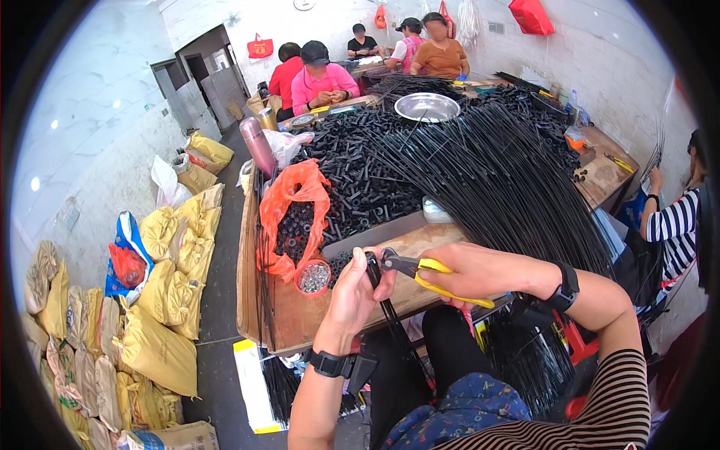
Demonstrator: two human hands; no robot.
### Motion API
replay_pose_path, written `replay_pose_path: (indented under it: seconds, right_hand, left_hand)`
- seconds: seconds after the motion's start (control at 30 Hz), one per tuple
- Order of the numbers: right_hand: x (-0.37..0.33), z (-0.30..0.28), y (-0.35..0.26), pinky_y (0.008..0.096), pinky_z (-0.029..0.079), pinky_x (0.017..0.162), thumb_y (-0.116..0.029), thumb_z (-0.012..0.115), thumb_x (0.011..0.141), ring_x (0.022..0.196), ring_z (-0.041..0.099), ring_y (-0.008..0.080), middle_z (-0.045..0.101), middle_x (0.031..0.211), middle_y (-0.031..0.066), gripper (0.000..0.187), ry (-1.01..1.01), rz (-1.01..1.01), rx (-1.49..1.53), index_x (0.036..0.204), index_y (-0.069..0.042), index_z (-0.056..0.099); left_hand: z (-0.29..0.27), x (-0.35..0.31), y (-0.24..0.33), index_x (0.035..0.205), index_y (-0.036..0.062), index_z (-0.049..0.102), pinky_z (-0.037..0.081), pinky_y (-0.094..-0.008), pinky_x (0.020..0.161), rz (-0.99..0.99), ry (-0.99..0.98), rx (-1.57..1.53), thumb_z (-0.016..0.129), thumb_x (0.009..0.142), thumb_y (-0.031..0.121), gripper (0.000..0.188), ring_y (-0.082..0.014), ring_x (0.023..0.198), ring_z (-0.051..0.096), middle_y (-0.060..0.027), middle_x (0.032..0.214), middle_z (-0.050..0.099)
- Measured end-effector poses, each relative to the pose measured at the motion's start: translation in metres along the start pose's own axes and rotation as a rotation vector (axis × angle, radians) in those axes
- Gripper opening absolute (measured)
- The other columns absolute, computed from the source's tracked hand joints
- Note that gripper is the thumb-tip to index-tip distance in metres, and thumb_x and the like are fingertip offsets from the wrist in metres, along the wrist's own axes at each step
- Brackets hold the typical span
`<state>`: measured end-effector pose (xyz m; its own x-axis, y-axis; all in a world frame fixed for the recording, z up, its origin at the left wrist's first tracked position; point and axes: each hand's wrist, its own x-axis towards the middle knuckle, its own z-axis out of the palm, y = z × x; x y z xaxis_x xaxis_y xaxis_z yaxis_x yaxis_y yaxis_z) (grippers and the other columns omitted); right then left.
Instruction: The recorder is seen assembling small black components onto long thin black rods, likely for umbrella manufacturing, using pliers and a jig on a workbench.
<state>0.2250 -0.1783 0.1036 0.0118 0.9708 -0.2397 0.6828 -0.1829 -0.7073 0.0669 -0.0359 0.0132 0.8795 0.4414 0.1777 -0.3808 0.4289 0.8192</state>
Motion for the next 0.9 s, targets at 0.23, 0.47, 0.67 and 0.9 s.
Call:
replay_pose_path:
  seconds: [0.23,0.47,0.67,0.9]
  right_hand:
    - [0.004,0.001,-0.003,0.0327,0.05,0.047,-0.027,0.039,0.096,0.051,0.061,0.0189,0.058,0.063,0.0097,0.032,0.024,-0.006,0.021,0.095,0.002,0.051]
    - [0.0,0.003,-0.011,0.0301,0.049,0.046,-0.026,0.041,0.096,0.052,0.06,0.0157,0.057,0.063,0.0067,0.028,-0.015,0.072,0.1,0.096,0.0,0.052]
    - [-0.003,0.01,0.014,0.0335,0.051,0.052,-0.029,0.051,0.094,0.058,0.064,0.0216,0.06,0.065,0.0106,0.028,0.152,0.176,0.19,0.1,-0.002,0.056]
    - [0.047,0.046,0.101,0.0477,0.049,0.064,-0.034,0.061,0.086,0.073,0.063,0.0379,0.064,0.074,0.021,0.034,0.707,0.001,-0.641,0.103,-0.004,0.062]
  left_hand:
    - [0.001,0.003,0.0,0.103,0.0059,0.05,0.032,-0.0269,0.056,0.014,0.039,0.006,0.034,0.1,0.043,0.041,-0.0113,0.055,0.038,-0.0068,0.073,0.052]
    - [0.006,-0.003,0.0,0.109,0.0055,0.047,0.034,-0.0258,0.055,0.065,0.059,0.176,0.033,0.101,0.041,0.039,-0.0111,0.056,0.04,-0.0059,0.073,0.052]
    - [0.013,-0.018,-0.032,0.12,0.0038,0.048,0.045,-0.0261,0.066,0.135,0.09,0.106,0.039,0.101,0.036,0.039,-0.0131,0.071,0.055,-0.0077,0.089,0.061]
    - [0.019,-0.101,-0.156,0.104,0.0009,0.053,0.046,-0.0253,0.074,-0.002,0.398,0.622,0.062,0.088,0.016,0.024,-0.0087,0.081,0.055,-0.003,0.087,0.056]
